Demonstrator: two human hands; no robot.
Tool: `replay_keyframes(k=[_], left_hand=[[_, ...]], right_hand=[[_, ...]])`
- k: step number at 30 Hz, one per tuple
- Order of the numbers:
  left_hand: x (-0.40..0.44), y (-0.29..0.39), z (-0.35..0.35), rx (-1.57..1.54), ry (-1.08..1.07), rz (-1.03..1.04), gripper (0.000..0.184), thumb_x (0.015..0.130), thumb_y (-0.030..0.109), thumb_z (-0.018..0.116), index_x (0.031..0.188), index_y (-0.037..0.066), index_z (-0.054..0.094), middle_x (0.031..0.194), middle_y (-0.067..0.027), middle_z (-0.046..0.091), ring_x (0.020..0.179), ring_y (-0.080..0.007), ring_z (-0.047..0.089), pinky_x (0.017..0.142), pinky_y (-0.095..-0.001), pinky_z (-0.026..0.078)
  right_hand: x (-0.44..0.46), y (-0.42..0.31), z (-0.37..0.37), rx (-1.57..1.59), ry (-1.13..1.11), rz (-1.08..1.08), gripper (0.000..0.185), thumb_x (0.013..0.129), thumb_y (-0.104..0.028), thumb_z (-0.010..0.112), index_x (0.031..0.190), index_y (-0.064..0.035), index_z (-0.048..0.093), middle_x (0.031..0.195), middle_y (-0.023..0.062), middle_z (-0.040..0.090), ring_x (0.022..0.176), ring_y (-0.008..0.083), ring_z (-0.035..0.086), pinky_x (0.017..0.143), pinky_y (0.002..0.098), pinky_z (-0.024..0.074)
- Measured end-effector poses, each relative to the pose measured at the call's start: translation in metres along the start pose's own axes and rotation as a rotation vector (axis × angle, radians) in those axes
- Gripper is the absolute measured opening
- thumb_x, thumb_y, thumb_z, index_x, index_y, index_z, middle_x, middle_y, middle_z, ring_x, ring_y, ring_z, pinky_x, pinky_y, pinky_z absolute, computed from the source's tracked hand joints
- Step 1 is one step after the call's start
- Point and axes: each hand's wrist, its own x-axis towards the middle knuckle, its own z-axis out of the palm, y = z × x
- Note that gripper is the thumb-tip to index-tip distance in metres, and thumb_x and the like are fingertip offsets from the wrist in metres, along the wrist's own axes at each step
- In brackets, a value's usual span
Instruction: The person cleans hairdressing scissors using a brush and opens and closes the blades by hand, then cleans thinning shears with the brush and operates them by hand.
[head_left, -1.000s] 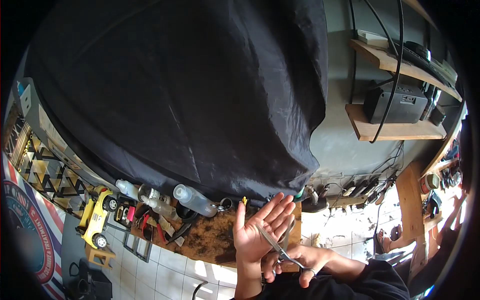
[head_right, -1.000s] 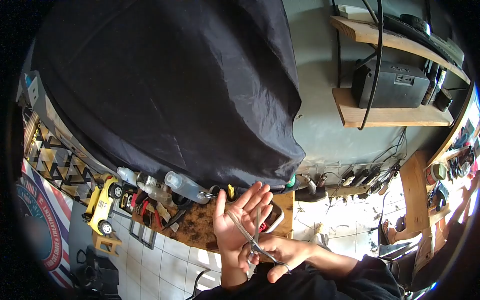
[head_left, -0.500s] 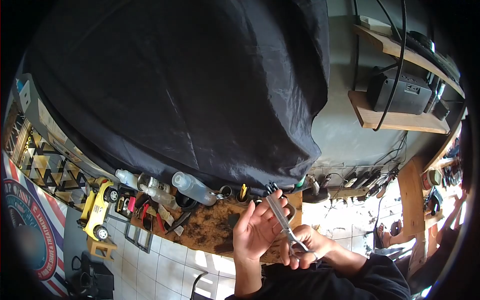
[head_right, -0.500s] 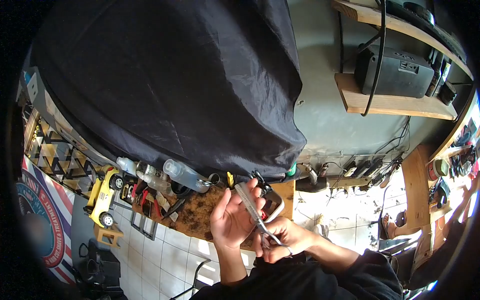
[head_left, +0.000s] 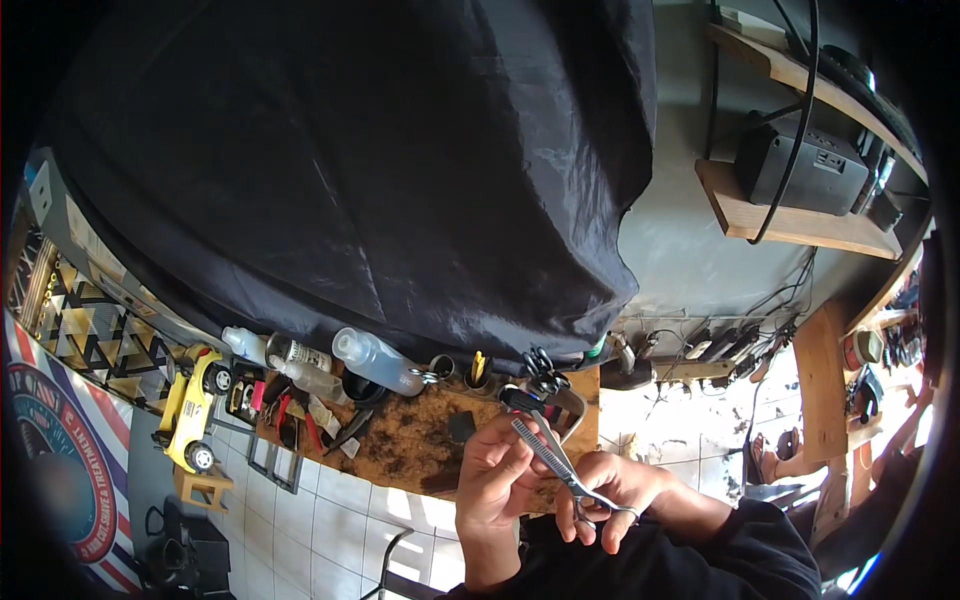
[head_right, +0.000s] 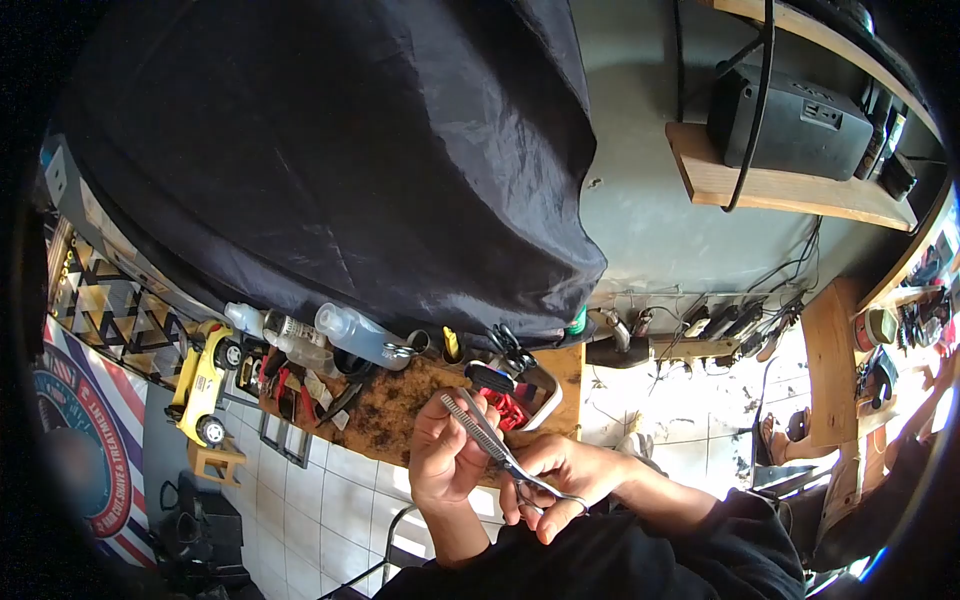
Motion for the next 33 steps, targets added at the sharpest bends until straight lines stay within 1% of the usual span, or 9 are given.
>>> replay_keyframes(k=[3, 6, 12, 14, 17, 23, 28, 30, 33], left_hand=[[0.002, 0.0, 0.002, 0.048, 0.066, 0.011, 0.022, 0.087, 0.008, 0.065, 0.104, 0.002, 0.052, 0.096, -0.0078, 0.049, 0.083, -0.0162, 0.044, 0.07, -0.0286, 0.042], [0.005, -0.003, -0.008, -0.08, -0.097, 0.033, 0.018, 0.091, 0.003, 0.055, 0.109, -0.002, 0.054, 0.104, -0.0108, 0.054, 0.089, -0.0167, 0.055, 0.078, -0.032, 0.052], [0.006, 0.001, 0.0, 0.015, -0.006, -0.056, 0.023, 0.087, 0.01, 0.065, 0.104, 0.001, 0.052, 0.094, -0.0068, 0.048, 0.085, -0.0171, 0.047, 0.082, -0.0331, 0.046], [0.008, 0.001, 0.0, -0.089, -0.143, -0.001, 0.025, 0.091, 0.008, 0.057, 0.114, -0.002, 0.053, 0.109, -0.0125, 0.055, 0.103, -0.0228, 0.058, 0.087, -0.0391, 0.052], [0.004, -0.001, -0.006, -0.081, -0.098, 0.057, 0.029, 0.091, 0.007, 0.058, 0.118, -0.001, 0.053, 0.111, -0.0133, 0.055, 0.103, -0.0231, 0.058, 0.087, -0.0384, 0.053], [0.007, -0.006, -0.015, -0.104, -0.11, 0.049, 0.026, 0.088, 0.004, 0.062, 0.113, 0.001, 0.058, 0.101, -0.011, 0.063, 0.096, -0.0224, 0.062, 0.087, -0.0368, 0.053], [0.01, -0.007, -0.019, -0.055, -0.052, 0.063, 0.028, 0.086, 0.006, 0.066, 0.113, 0.001, 0.058, 0.1, -0.0104, 0.065, 0.096, -0.0202, 0.063, 0.087, -0.0342, 0.052], [0.013, -0.008, -0.022, -0.01, -0.071, 0.038, 0.038, 0.087, 0.01, 0.065, 0.122, 0.001, 0.053, 0.109, -0.0114, 0.063, 0.1, -0.0192, 0.061, 0.088, -0.031, 0.051], [0.024, -0.005, -0.01, -0.073, -0.026, -0.005, 0.082, 0.093, 0.05, 0.047, 0.146, -0.001, 0.013, 0.145, -0.02, 0.033, 0.124, -0.03, 0.046, 0.102, -0.0398, 0.04]], right_hand=[[-0.003, 0.003, -0.007, 0.004, -0.029, -0.003, 0.04, 0.075, -0.024, 0.081, 0.099, 0.0023, 0.062, 0.076, 0.0028, 0.064, 0.061, 0.0039, 0.056, 0.05, 0.018, 0.0393], [-0.003, 0.001, -0.004, -0.034, -0.014, 0.003, 0.04, 0.075, -0.024, 0.081, 0.099, 0.0025, 0.061, 0.076, 0.003, 0.064, 0.062, 0.0043, 0.057, 0.051, 0.018, 0.0399], [-0.007, 0.007, -0.008, 0.06, -0.072, -0.009, 0.047, 0.074, -0.028, 0.081, 0.102, 0.0028, 0.061, 0.079, 0.0055, 0.064, 0.063, 0.0063, 0.057, 0.05, 0.0193, 0.0376], [-0.004, 0.008, -0.007, 0.078, -0.065, -0.06, 0.05, 0.074, -0.031, 0.081, 0.103, 0.0032, 0.06, 0.08, 0.0064, 0.064, 0.064, 0.0074, 0.058, 0.05, 0.0194, 0.0371], [-0.006, 0.009, -0.007, 0.111, -0.038, -0.065, 0.056, 0.072, -0.038, 0.081, 0.105, 0.0042, 0.061, 0.083, 0.0082, 0.065, 0.067, 0.0095, 0.059, 0.051, 0.0201, 0.0355], [-0.003, 0.009, -0.008, 0.075, -0.085, -0.065, 0.053, 0.073, -0.035, 0.081, 0.103, 0.0049, 0.062, 0.085, 0.0098, 0.065, 0.066, 0.0093, 0.059, 0.05, 0.0206, 0.0353], [-0.003, 0.007, -0.008, 0.156, -0.058, -0.022, 0.067, 0.068, -0.046, 0.081, 0.106, 0.0051, 0.06, 0.088, 0.0096, 0.065, 0.066, 0.0088, 0.053, 0.055, 0.0208, 0.0366], [0.0, 0.008, -0.004, 0.182, -0.021, -0.084, 0.078, 0.064, -0.053, 0.079, 0.106, 0.0095, 0.059, 0.089, 0.0144, 0.065, 0.068, 0.011, 0.054, 0.056, 0.0218, 0.0377], [0.008, 0.0, 0.002, 0.234, 0.053, -0.187, 0.084, 0.06, -0.058, 0.078, 0.105, 0.0109, 0.06, 0.093, 0.0201, 0.065, 0.073, 0.0157, 0.056, 0.06, 0.0243, 0.0404]])
